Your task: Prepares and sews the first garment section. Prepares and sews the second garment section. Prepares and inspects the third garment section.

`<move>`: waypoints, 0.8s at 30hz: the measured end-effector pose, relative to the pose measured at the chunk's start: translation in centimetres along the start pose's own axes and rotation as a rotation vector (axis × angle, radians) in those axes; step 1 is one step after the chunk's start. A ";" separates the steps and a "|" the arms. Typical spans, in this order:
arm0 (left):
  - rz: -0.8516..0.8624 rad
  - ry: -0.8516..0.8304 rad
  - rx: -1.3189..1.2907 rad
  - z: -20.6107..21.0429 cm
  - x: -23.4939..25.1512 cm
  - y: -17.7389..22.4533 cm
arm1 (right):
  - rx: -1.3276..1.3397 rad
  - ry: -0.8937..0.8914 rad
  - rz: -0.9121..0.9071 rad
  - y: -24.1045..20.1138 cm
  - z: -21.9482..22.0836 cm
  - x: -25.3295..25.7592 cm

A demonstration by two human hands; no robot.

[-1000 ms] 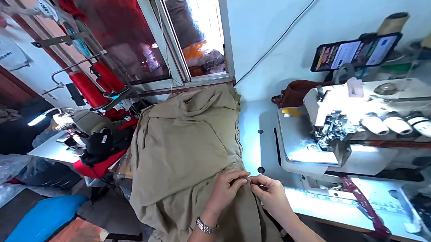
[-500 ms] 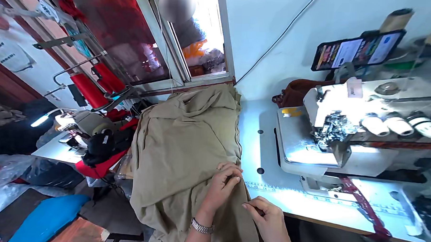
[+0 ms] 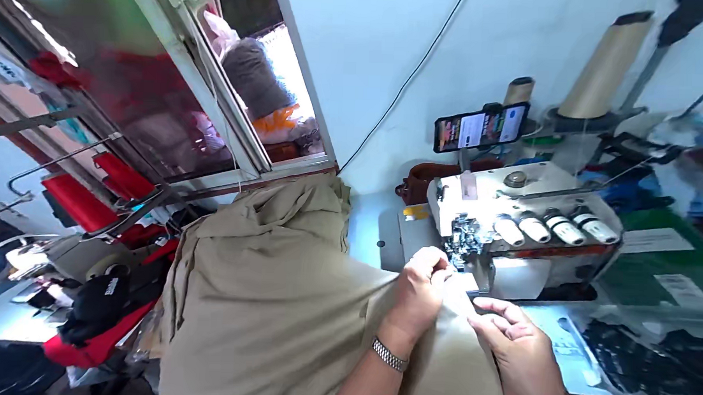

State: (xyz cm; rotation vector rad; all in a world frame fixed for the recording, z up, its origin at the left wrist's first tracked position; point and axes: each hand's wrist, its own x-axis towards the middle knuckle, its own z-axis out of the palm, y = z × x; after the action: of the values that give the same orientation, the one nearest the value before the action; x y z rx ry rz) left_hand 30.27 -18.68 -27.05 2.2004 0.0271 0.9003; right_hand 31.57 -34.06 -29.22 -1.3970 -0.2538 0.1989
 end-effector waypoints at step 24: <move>-0.297 -0.160 0.318 -0.1 1.3 1.5 | 0.142 0.041 0.069 0.6 0.4 3.0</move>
State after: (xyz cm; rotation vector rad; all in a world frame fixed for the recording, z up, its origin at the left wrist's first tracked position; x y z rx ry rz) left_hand 30.88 -19.36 -25.24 2.4692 0.4359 0.5821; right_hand 34.39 -32.74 -29.62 -1.2689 -0.1543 0.2402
